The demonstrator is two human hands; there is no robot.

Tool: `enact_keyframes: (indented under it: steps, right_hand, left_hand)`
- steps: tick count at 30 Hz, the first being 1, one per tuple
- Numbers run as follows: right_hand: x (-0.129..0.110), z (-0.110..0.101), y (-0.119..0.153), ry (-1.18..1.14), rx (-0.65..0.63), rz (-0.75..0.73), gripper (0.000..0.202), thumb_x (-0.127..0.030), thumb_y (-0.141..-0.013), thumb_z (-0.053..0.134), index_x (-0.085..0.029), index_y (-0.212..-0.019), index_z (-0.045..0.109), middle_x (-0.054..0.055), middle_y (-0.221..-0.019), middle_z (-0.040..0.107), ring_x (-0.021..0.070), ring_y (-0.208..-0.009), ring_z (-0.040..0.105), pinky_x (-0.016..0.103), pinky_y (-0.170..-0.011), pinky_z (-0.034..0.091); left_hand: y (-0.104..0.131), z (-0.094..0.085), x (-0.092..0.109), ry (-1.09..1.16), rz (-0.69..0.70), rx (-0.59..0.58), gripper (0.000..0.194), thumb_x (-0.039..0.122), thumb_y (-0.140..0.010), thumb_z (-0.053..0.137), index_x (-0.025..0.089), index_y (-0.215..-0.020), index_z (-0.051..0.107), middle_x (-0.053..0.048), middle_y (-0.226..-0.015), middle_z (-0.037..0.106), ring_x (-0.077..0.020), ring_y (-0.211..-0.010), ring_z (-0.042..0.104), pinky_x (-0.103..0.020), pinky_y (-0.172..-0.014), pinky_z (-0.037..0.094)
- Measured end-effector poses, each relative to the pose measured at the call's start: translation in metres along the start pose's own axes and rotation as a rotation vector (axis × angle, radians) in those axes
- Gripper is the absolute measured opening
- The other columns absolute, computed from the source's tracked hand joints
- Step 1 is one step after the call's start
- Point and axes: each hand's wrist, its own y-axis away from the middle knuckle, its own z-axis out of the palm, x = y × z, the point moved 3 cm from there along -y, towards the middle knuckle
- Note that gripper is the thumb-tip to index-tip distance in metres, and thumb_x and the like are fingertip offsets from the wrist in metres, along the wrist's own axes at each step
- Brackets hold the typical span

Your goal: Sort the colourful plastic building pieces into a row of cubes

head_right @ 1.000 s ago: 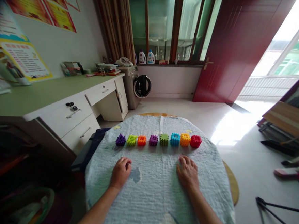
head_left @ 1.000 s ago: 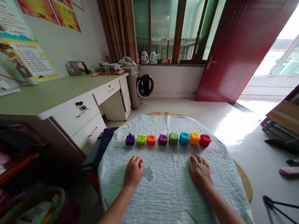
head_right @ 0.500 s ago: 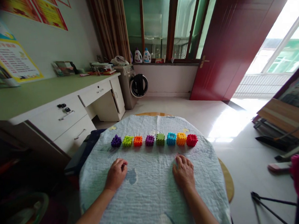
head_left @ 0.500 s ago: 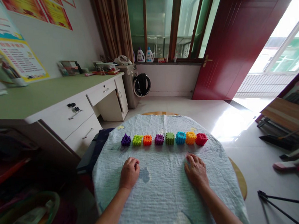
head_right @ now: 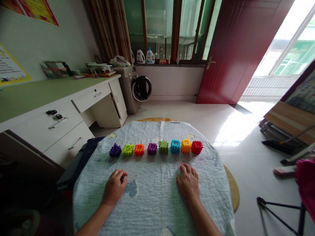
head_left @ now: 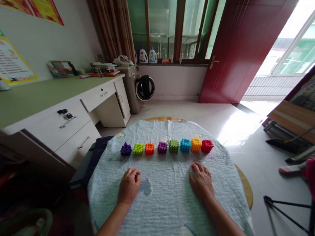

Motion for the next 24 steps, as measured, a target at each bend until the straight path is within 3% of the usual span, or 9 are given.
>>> enact_keyframes:
  steps: [9,16,21,24]
  right_hand:
    - [0.005,0.002,-0.001,-0.103,0.001,0.008,0.033,-0.028,-0.085,0.05,-0.024,-0.116,0.061,0.006,-0.131,0.058,0.0252,-0.119,0.05,0.04,-0.105,0.033]
    - [0.022,0.001,-0.005,-0.457,0.019,0.039,0.03,-0.042,-0.083,0.05,-0.021,-0.095,0.067,0.009,-0.117,0.066,0.0265,-0.111,0.056,0.042,-0.102,0.038]
    - [0.047,-0.007,-0.02,-0.828,-0.115,0.329,0.048,-0.06,-0.079,0.048,-0.02,-0.093,0.07,0.008,-0.098,0.072,0.0265,-0.098,0.062,0.038,-0.089,0.047]
    - [0.075,-0.014,-0.036,-0.939,0.007,0.509,0.052,-0.061,-0.075,0.052,-0.019,-0.1,0.068,0.008,-0.105,0.069,0.026,-0.102,0.061,0.035,-0.084,0.049]
  left_hand:
    - [0.0,-0.003,0.003,0.013,-0.011,0.005,0.015,0.015,-0.078,0.046,0.022,-0.076,0.059,-0.005,-0.084,0.061,-0.0217,-0.085,0.059,-0.036,-0.082,0.049]
    - [0.001,-0.006,0.006,0.021,-0.021,-0.02,0.016,0.011,-0.078,0.047,0.021,-0.078,0.059,-0.005,-0.086,0.061,-0.0213,-0.086,0.059,-0.035,-0.082,0.049]
    - [0.002,-0.006,0.008,0.038,-0.042,-0.037,0.016,0.012,-0.078,0.047,0.021,-0.079,0.06,-0.005,-0.087,0.061,-0.0217,-0.088,0.059,-0.037,-0.083,0.05]
    - [0.001,-0.007,0.004,0.127,-0.092,-0.058,0.014,0.016,-0.079,0.049,0.02,-0.082,0.061,-0.005,-0.088,0.062,-0.0211,-0.087,0.06,-0.036,-0.082,0.051]
